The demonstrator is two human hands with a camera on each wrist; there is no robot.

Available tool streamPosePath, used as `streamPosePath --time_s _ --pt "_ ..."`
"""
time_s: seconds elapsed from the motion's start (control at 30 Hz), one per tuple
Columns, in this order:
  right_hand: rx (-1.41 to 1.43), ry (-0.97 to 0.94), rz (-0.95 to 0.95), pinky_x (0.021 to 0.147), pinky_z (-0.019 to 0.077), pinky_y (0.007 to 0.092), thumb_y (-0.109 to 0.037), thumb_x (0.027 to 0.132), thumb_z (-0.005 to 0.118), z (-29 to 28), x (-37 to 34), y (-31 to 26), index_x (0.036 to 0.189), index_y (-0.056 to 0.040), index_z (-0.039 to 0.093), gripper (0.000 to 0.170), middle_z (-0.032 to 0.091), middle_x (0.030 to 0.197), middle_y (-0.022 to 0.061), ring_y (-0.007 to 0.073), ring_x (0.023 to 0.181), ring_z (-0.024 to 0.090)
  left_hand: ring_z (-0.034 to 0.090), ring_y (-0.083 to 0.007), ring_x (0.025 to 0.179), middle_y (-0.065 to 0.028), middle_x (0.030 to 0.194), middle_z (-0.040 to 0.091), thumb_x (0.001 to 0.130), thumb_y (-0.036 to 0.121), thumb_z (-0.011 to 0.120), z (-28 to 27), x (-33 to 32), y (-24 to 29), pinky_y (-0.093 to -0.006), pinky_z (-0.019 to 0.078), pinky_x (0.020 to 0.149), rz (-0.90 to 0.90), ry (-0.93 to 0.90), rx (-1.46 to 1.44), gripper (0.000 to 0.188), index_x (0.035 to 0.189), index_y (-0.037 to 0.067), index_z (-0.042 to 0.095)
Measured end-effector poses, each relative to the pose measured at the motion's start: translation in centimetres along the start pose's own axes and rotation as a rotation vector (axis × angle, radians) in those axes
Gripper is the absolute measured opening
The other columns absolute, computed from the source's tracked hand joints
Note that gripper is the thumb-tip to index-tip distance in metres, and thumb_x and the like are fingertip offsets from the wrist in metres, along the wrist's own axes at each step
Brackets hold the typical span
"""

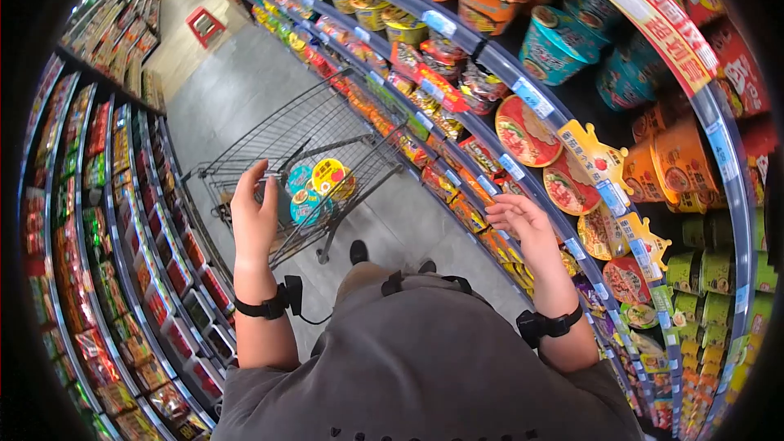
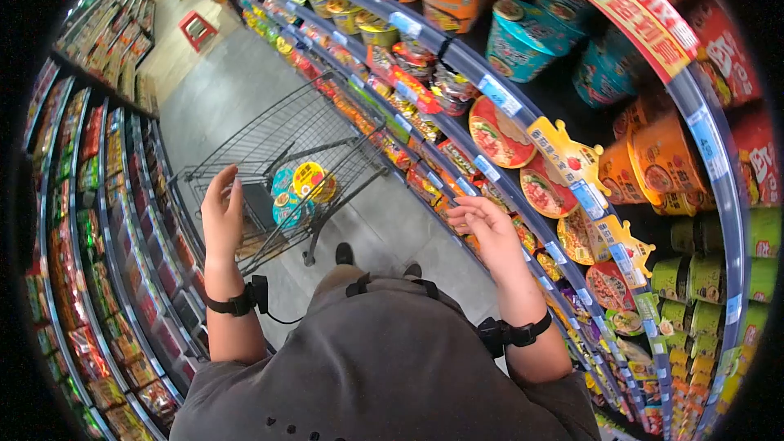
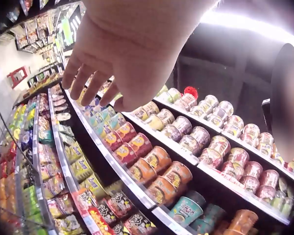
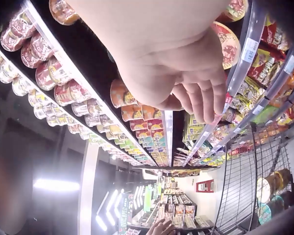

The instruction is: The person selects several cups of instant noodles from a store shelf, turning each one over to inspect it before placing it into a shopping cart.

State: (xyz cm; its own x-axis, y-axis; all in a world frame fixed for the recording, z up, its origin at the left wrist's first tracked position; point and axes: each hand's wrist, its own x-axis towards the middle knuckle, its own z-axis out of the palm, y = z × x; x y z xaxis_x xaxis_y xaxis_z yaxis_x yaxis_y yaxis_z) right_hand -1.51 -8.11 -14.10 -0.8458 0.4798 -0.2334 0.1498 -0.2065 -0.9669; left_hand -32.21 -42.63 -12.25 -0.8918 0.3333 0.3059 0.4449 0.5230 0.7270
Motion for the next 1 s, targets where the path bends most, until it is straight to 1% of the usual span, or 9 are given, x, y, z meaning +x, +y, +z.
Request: streamPosePath --time_s 0.1,0.27,0.4,0.5,0.53,0.67,0.73,0.83,1.0 --pt "-0.082 -0.058 0.005 0.094 0.0539 0.0327 -0.012 0.105 0.051 2.1 1.0 -0.2 0.133 0.0003 0.06 0.032 0.07 0.119 0.0135 0.0193 0.107 0.068 0.068 -0.0292 0.115 -0.0175 0.121 0.071 0.098 0.011 0.065 -1.9 -0.5 -2.5 -0.038 0.0513 0.098 -0.046 0.028 0.004 0.033 0.13 0.002 0.065" --pt "-0.131 -0.151 0.024 0.092 0.0536 0.032 -0.014 0.106 0.051 8.0 4.5 0.2 0.134 -0.0003 0.06 0.032 0.071 0.119 0.0126 0.0186 0.106 0.068 0.067 -0.0328 0.115 -0.0189 0.122 0.07 0.098 0.012 0.066 -5.8 -1.6 -7.1 -0.0402 0.0516 0.098 -0.06 0.039 0.061 0.035 0.131 0.002 0.064" --pt "-0.116 -0.232 0.124 0.094 0.0529 0.0324 -0.014 0.105 0.052 15.6 7.4 0.9 0.136 -0.0011 0.058 0.034 0.07 0.12 0.013 0.0196 0.108 0.068 0.066 -0.0325 0.116 -0.0192 0.125 0.068 0.098 0.012 0.065 -11.2 -2.5 -11.1 -0.0405 0.0518 0.098 -0.14 0.055 0.109 0.036 0.133 0.002 0.063" --pt "-0.149 -0.315 0.16 0.097 0.0516 0.0352 -0.009 0.104 0.048 21.5 9.3 1.7 0.146 -0.0028 0.048 0.042 0.069 0.123 0.0142 0.0216 0.11 0.068 0.066 -0.0317 0.117 -0.0192 0.127 0.068 0.098 0.012 0.065 -14.7 -3.3 -16.0 -0.04 0.052 0.097 -0.21 0.094 0.095 0.037 0.134 0.003 0.062" --pt "-0.157 -0.33 0.165 0.097 0.0516 0.0352 -0.009 0.104 0.048 23.5 9.9 1.9 0.146 -0.0028 0.048 0.042 0.069 0.123 0.0142 0.0216 0.11 0.068 0.066 -0.0313 0.116 -0.0191 0.127 0.067 0.098 0.012 0.065 -15.8 -3.6 -17.8 -0.0397 0.0521 0.096 -0.239 0.116 0.069 0.038 0.135 0.003 0.062" --pt "-0.22 -0.401 0.211 0.097 0.0521 0.0357 -0.008 0.105 0.045 30.2 12.0 2.8 0.148 -0.0021 0.045 0.044 0.069 0.124 0.0147 0.0216 0.111 0.068 0.068 -0.0301 0.112 -0.0189 0.123 0.068 0.098 0.011 0.065 -19.0 -4.3 -22.7 -0.0387 0.0542 0.087 -0.314 0.097 0.071 0.039 0.136 0.004 0.061" --pt "-0.286 -0.439 0.245 0.097 0.0521 0.0356 -0.007 0.105 0.045 33.1 12.9 3.1 0.149 -0.0018 0.045 0.044 0.069 0.124 0.0149 0.0212 0.112 0.067 0.069 -0.0295 0.107 -0.0189 0.121 0.068 0.097 0.011 0.066 -19.8 -4.5 -25.2 -0.0386 0.0546 0.085 -0.324 0.097 0.026 0.039 0.135 0.003 0.06" --pt "-0.335 -0.481 0.286 0.099 0.0519 0.0358 -0.007 0.104 0.047 36.5 14.3 4.1 0.148 -0.0011 0.045 0.045 0.068 0.126 0.0144 0.0209 0.115 0.066 0.068 -0.0301 0.108 -0.0182 0.123 0.068 0.096 0.011 0.066 -20.1 -4.6 -27.7 -0.0384 0.0544 0.086 -0.352 0.077 -0.012 0.04 0.136 0.003 0.06" --pt "-0.355 -0.478 0.394 0.102 0.0508 0.0365 -0.01 0.103 0.051 39.5 16.2 7.0 0.149 -0.0005 0.046 0.047 0.064 0.135 0.0155 0.0224 0.123 0.063 0.067 -0.0298 0.111 -0.0179 0.129 0.065 0.095 0.012 0.067 -18.0 -3.9 -30.4 -0.0398 0.054 0.091 -0.415 -0.082 -0.125 0.046 0.139 0.004 0.056"
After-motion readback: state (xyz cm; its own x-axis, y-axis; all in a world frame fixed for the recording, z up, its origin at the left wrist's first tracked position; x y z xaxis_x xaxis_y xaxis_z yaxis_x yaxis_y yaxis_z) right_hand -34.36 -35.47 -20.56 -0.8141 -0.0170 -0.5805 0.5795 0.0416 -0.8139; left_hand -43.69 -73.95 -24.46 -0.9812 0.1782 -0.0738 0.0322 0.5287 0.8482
